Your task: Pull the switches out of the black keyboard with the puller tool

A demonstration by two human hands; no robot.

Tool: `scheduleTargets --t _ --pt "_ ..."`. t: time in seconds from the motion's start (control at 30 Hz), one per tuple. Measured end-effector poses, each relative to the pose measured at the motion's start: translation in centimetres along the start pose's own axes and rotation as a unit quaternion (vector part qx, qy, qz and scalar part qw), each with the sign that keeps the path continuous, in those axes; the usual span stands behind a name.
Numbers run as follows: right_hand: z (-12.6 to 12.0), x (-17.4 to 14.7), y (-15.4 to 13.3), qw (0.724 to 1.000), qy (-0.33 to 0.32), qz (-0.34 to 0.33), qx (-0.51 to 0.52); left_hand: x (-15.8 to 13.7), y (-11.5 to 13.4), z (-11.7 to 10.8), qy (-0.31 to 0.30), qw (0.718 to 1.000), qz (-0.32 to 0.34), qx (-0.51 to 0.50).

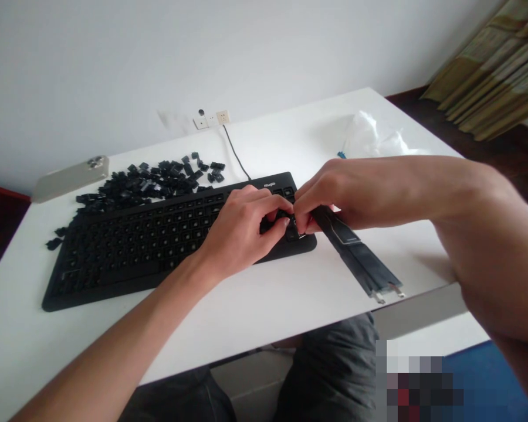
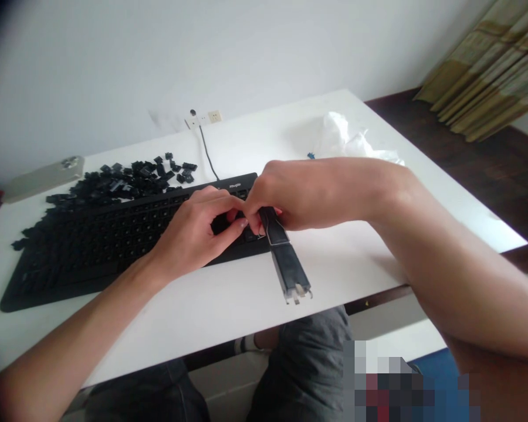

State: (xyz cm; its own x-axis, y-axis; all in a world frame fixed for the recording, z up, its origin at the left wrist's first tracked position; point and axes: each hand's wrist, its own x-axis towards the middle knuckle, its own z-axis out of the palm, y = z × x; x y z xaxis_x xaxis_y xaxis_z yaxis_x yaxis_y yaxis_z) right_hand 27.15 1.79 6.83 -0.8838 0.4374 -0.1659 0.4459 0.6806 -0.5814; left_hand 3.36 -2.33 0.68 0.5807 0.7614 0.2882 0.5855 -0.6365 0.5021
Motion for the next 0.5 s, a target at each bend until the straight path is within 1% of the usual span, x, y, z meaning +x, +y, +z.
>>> scheduleTargets --t 0.1,0.23,0.4,0.5 --pt "0.2 -0.1 -0.5 1.0 0.007 0.007 -0.023 -0.1 -0.1 0.0 -0.01 1.0 0.003 0.004" --pt "0.9 -0.6 -1.5 0.999 0.01 -0.001 -0.048 -0.1 -0.3 0.1 -0.017 1.0 0.004 0.015" --pt "2.2 -1.2 -2.6 0.995 0.042 -0.004 -0.09 -0.2 -0.5 0.4 -0.016 1.0 0.009 0.02" --pt "2.6 -1.2 -2.8 0.992 0.05 0.004 -0.116 -0.4 -0.5 0.5 -0.015 1.0 0.01 0.018"
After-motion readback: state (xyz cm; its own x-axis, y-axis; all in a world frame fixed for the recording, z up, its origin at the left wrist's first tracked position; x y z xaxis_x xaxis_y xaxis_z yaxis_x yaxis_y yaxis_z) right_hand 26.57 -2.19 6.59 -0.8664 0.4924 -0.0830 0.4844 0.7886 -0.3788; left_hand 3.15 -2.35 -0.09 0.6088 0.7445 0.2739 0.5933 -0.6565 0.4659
